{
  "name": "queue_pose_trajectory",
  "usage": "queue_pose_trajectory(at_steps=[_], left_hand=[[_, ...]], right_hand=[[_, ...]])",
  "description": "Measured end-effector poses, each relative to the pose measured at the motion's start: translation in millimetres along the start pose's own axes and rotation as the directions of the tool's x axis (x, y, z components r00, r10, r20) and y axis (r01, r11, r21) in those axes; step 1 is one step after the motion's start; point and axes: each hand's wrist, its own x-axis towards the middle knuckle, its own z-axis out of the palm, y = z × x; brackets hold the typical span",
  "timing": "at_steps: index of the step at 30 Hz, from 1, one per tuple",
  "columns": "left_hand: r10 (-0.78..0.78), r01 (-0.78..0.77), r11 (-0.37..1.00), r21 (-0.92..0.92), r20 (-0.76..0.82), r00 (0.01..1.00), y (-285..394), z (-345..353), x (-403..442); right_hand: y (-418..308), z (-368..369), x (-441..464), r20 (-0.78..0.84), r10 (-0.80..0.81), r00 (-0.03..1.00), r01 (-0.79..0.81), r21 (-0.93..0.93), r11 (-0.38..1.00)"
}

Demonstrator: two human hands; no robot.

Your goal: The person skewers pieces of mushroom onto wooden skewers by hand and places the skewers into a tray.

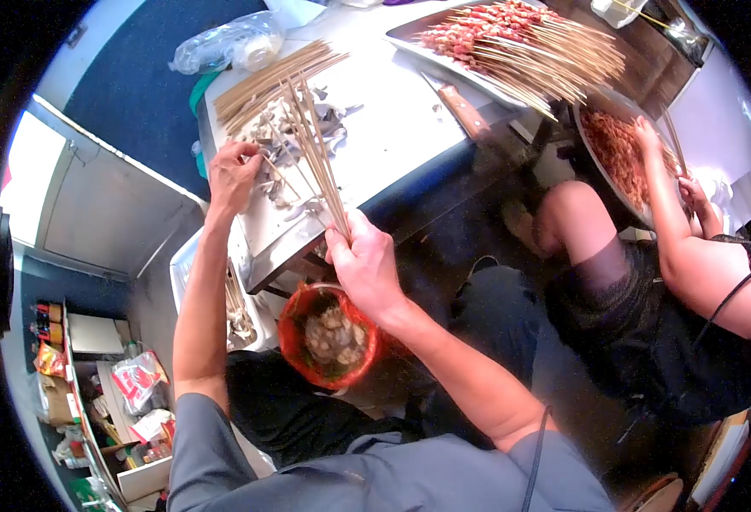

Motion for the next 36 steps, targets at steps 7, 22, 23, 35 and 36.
queue_pose_trajectory(at_steps=[7,22,23,35,36], left_hand=[[-0.241,0.204,0.807,-0.554,0.005,0.970,13.0,-20.1,-20.5],[-0.317,0.238,0.382,-0.893,0.115,0.941,49.7,-38.7,-66.2],[-0.320,0.239,0.381,-0.893,0.115,0.940,49.3,-38.4,-67.8],[-0.350,0.144,0.362,-0.921,0.008,0.937,51.5,-36.3,-70.4],[-0.349,0.140,0.371,-0.918,0.002,0.937,52.1,-36.7,-70.6]], right_hand=[[-5.0,-0.3,-4.7,0.036,0.025,0.999,-0.025,-0.003,1.000],[2.5,16.3,-11.8,0.098,-0.001,0.995,0.000,0.006,1.000],[3.1,16.6,-11.9,0.103,-0.004,0.995,0.004,0.002,1.000],[7.9,20.7,-11.7,0.103,-0.017,0.995,0.015,0.013,1.000],[8.5,20.6,-11.6,0.098,-0.023,0.995,0.021,0.024,0.999]])
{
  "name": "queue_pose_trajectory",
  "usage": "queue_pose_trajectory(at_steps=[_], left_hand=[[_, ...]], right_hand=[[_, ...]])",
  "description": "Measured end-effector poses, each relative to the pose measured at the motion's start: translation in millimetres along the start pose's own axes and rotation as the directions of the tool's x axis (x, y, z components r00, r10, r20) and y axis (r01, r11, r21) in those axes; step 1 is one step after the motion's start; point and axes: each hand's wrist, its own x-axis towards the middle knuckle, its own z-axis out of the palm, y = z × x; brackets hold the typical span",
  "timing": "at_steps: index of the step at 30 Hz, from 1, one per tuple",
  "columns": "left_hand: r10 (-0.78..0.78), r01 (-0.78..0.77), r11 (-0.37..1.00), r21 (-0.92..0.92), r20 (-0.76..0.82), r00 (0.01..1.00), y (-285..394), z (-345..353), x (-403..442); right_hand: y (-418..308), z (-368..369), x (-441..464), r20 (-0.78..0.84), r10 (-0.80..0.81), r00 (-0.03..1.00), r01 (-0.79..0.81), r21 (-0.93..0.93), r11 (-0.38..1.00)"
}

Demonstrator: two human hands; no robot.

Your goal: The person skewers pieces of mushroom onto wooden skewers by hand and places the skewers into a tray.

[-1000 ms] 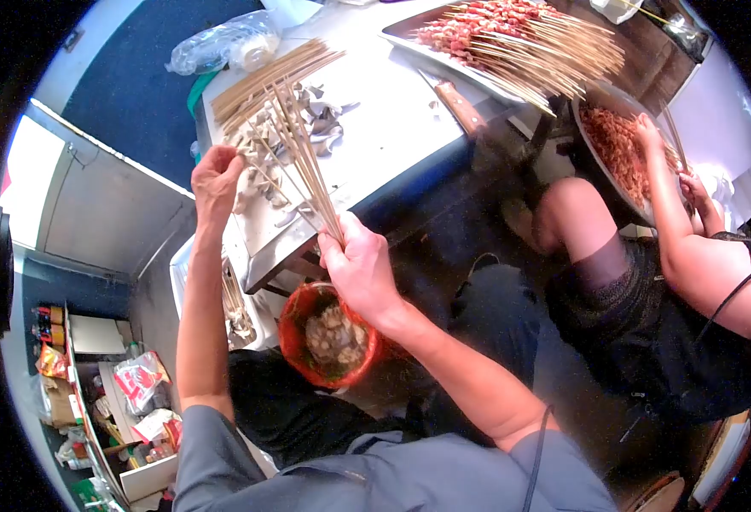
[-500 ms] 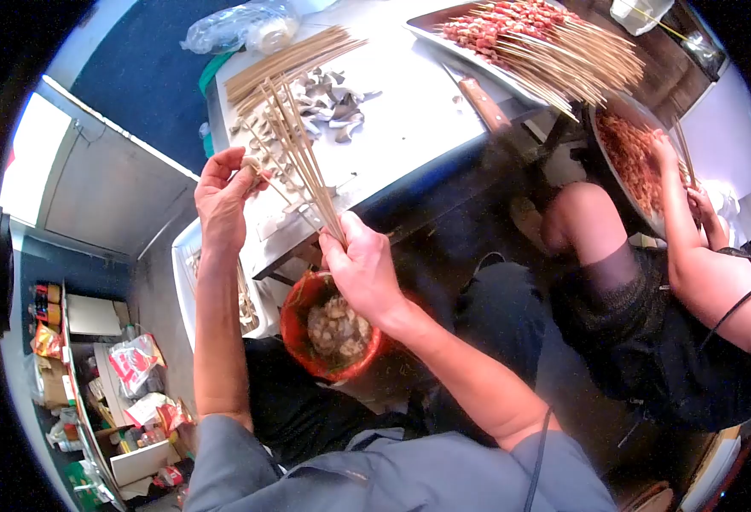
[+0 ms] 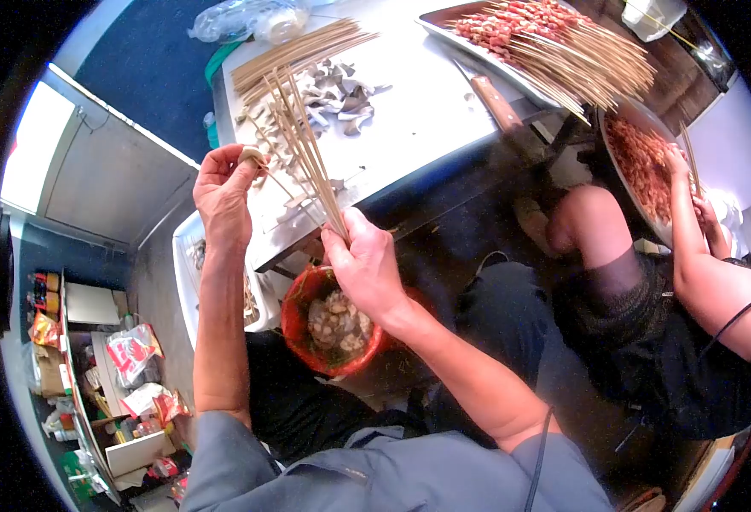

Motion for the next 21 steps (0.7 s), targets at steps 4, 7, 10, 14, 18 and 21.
queue_pose_trajectory(at_steps=[4,7,10,14,18,21], left_hand=[[0.027,-0.027,0.999,0.023,0.036,0.999,-0.5,1.3,-3.4],[0.001,-0.001,1.000,0.010,0.022,1.000,-2.9,5.2,-7.2],[-0.055,0.052,0.998,0.043,0.054,0.997,1.6,8.3,-10.5],[-0.224,0.198,0.972,0.128,0.231,0.947,6.5,16.2,-22.1],[-0.245,0.189,0.964,0.187,0.352,0.903,12.4,21.6,-20.0],[-0.051,0.001,0.969,0.247,0.195,0.980,5.4,12.5,5.7]], right_hand=[[-1.0,0.3,-0.3,-0.003,0.001,1.000,-0.001,-0.020,1.000],[2.3,1.0,-0.4,-0.016,-0.006,1.000,0.005,-0.032,0.999],[3.5,0.8,0.0,-0.023,-0.003,1.000,0.003,-0.005,1.000],[5.8,-0.3,2.1,-0.044,0.027,0.999,-0.025,0.036,0.999],[-0.3,-2.2,4.9,-0.095,0.033,0.995,-0.024,0.100,0.995],[-7.1,-2.3,3.8,-0.084,0.072,0.994,-0.062,0.112,0.992]])
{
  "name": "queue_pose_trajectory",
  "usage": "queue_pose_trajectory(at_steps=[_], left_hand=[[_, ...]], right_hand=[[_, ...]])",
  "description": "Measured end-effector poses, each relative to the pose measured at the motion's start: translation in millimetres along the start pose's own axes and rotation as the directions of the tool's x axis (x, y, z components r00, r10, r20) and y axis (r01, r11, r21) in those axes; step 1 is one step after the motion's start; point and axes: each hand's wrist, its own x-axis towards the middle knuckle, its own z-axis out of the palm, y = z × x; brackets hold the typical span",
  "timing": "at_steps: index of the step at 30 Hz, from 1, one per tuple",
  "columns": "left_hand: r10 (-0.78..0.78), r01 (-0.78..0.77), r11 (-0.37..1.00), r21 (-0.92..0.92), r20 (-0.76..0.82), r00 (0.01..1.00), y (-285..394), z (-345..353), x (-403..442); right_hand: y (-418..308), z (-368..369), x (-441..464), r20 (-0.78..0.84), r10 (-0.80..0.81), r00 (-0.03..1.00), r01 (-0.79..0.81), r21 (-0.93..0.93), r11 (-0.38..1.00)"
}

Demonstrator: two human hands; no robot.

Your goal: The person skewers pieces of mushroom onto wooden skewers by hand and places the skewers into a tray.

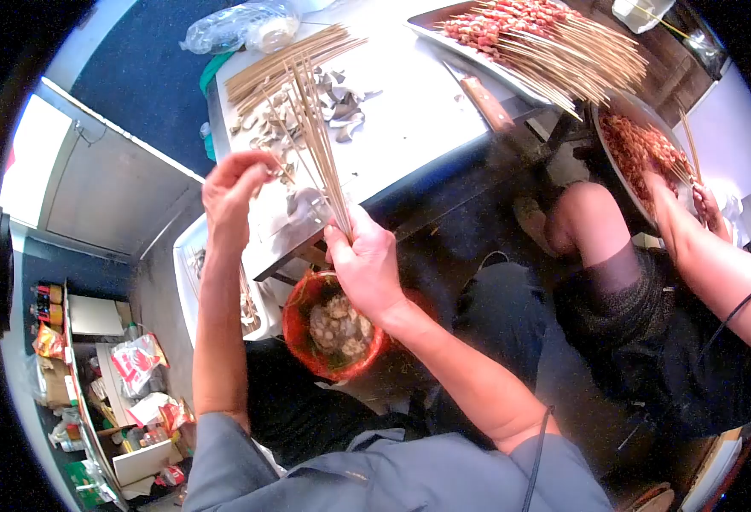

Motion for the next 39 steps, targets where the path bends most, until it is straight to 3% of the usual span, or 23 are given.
queue_pose_trajectory(at_steps=[1,3,5,7,9,11,13,14,15,17,19,21,23,25,30,39], left_hand=[[0.046,-0.025,0.977,0.211,-0.094,0.994,-6.6,-8.2,15.4],[0.210,-0.121,0.893,0.433,-0.164,0.964,-21.5,-14.1,46.5],[0.295,-0.226,0.735,0.640,-0.001,0.956,-27.6,-14.9,67.3],[0.242,-0.223,0.716,0.662,0.065,0.968,-36.8,-14.8,82.6],[0.290,-0.343,0.563,0.752,0.208,0.934,-50.1,-17.5,95.2],[0.267,-0.325,0.579,0.748,0.203,0.942,-44.1,-13.7,96.7],[0.235,-0.230,0.757,0.611,0.074,0.969,-38.8,-14.2,90.9],[0.100,-0.093,0.931,0.353,-0.001,0.995,-38.7,-15.8,88.5],[0.098,-0.091,0.931,0.354,-0.003,0.995,-36.1,-19.2,84.9],[-0.113,0.112,0.993,-0.048,-0.004,0.994,-22.9,-26.3,74.0],[-0.040,0.041,0.994,-0.103,0.016,0.999,-24.8,-32.2,64.3],[-0.180,0.185,0.896,-0.404,0.051,0.982,-20.4,-29.3,48.1],[-0.245,0.223,0.879,-0.422,0.003,0.970,-15.7,-24.6,34.3],[-0.283,0.264,0.807,-0.528,0.045,0.958,-22.4,-27.9,24.5],[-0.344,0.318,0.746,-0.585,0.070,0.937,-12.0,-30.4,15.5],[-0.331,0.290,0.832,-0.474,-0.004,0.943,-11.3,-32.5,2.7]], right_hand=[[1.5,1.0,-0.4,-0.001,0.000,1.000,0.000,0.002,1.000],[5.2,1.7,0.1,0.016,-0.015,1.000,0.015,-0.016,1.000],[2.4,0.0,0.9,0.024,-0.006,1.000,0.007,-0.020,1.000],[1.2,-2.0,1.3,0.027,0.006,1.000,-0.006,-0.022,1.000],[0.8,-4.1,2.9,0.022,-0.018,1.000,0.019,-0.013,1.000],[-5.3,-7.1,2.3,0.016,0.000,1.000,0.001,-0.009,1.000],[-10.5,-10.0,0.9,0.012,0.023,1.000,-0.023,-0.005,1.000],[-12.2,-10.7,0.3,0.030,0.028,0.999,-0.028,0.002,1.000],[-12.7,-10.8,-0.1,0.049,0.032,0.998,-0.033,0.009,0.999],[-8.5,-10.3,-0.4,0.058,0.019,0.998,-0.019,0.003,1.000],[-4.6,-8.5,0.0,0.064,0.002,0.998,-0.002,-0.002,1.000],[-2.1,-5.0,-0.1,0.053,-0.011,0.999,0.010,0.018,1.000],[-2.6,-3.5,-2.0,0.071,0.007,0.997,-0.008,0.014,1.000],[-0.7,-1.3,-4.0,0.092,0.030,0.995,-0.031,0.007,1.000],[6.1,5.6,-5.3,0.071,-0.007,0.997,0.010,-0.036,0.999],[6.0,7.9,-5.0,0.081,0.005,0.997,-0.001,-0.042,0.999]])
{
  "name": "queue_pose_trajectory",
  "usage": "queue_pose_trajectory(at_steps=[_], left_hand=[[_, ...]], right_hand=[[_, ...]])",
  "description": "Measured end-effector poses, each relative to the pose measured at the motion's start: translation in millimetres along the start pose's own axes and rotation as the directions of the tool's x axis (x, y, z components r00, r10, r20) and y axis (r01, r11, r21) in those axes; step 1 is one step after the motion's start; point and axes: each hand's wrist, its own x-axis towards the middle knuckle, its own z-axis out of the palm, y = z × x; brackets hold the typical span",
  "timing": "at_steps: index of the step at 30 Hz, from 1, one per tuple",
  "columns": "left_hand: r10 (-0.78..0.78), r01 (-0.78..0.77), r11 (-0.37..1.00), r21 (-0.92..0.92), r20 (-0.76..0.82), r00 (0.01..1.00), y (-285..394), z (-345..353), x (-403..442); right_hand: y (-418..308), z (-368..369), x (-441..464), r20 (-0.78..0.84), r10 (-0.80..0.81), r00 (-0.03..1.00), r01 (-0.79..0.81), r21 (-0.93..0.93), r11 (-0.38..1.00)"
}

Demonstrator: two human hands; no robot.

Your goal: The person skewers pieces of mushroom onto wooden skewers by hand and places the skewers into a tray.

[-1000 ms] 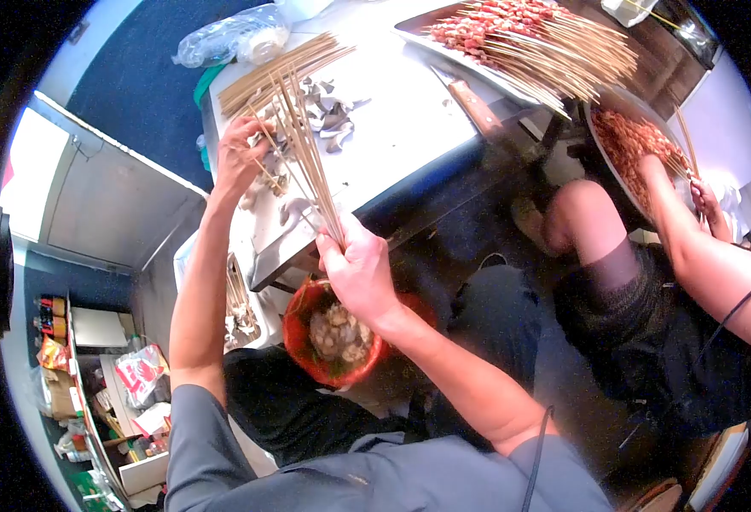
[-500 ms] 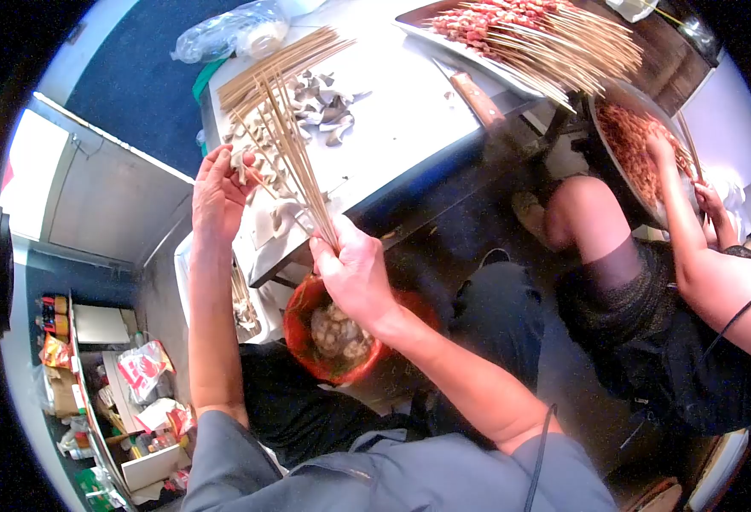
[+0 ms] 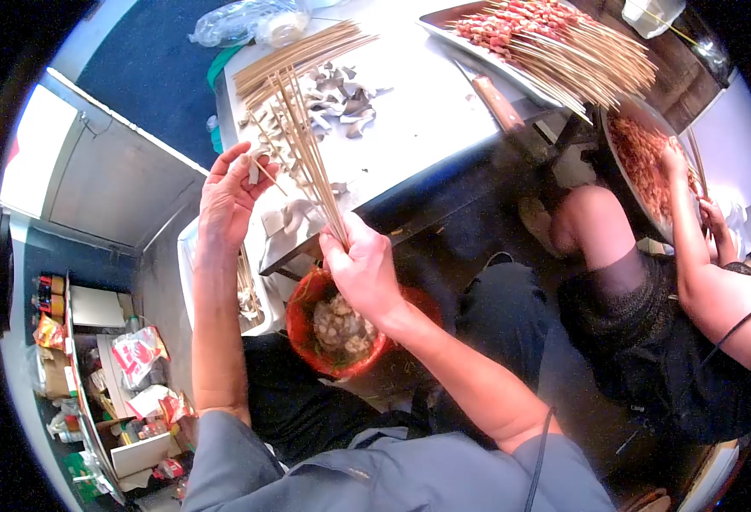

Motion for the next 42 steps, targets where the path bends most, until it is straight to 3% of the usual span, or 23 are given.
queue_pose_trajectory(at_steps=[6,10,25,28,30,32,34,35,38,39,41,42], left_hand=[[-0.015,0.023,0.995,-0.097,0.079,0.997,3.6,4.2,-2.3],[0.021,-0.015,0.998,-0.060,0.095,0.995,2.8,6.7,-3.3],[-0.058,0.068,0.996,-0.054,0.168,0.984,-5.1,3.2,-2.6],[-0.069,0.061,0.997,0.041,0.219,0.973,-4.5,6.9,-8.9],[-0.245,0.173,0.937,0.304,0.214,0.946,-1.1,23.6,-20.0],[-0.260,0.190,0.937,0.294,0.223,0.939,0.2,29.7,-22.2],[-0.155,0.104,0.959,0.265,0.179,0.972,3.6,33.3,-12.8],[-0.049,-0.013,0.953,0.303,0.195,0.980,5.2,29.1,-0.7],[0.209,-0.204,0.766,0.610,0.064,0.976,4.0,21.2,42.1],[0.210,-0.206,0.766,0.609,0.065,0.975,-0.3,21.1,57.4],[0.392,-0.284,0.470,0.836,0.091,0.916,-8.5,22.5,85.8],[0.393,-0.288,0.470,0.834,0.095,0.915,-11.5,22.5,98.1]], right_hand=[[-1.2,-0.8,-0.4,0.005,0.001,1.000,-0.001,0.006,1.000],[0.9,-1.5,0.9,0.003,-0.002,1.000,0.002,-0.014,1.000],[5.8,-1.4,1.0,-0.024,-0.037,0.999,0.037,-0.006,0.999],[-0.8,-2.0,0.1,-0.040,-0.038,0.998,0.038,0.003,0.999],[-5.9,-3.9,0.2,-0.044,-0.047,0.998,0.048,0.025,0.999],[-6.0,-6.7,1.7,-0.036,-0.022,0.999,0.024,0.040,0.999],[-6.2,-8.3,2.7,-0.032,0.001,0.999,0.001,0.059,0.998],[-6.1,-8.1,3.2,-0.038,0.003,0.999,0.000,0.069,0.998],[-5.0,-5.9,4.0,-0.055,-0.013,0.998,0.016,0.061,0.998],[-4.9,-6.1,4.2,-0.068,-0.030,0.997,0.033,0.043,0.999],[-6.7,-7.6,4.3,-0.068,-0.029,0.997,0.031,0.037,0.999],[-8.0,-8.7,4.6,-0.068,-0.026,0.997,0.028,0.033,0.999]])
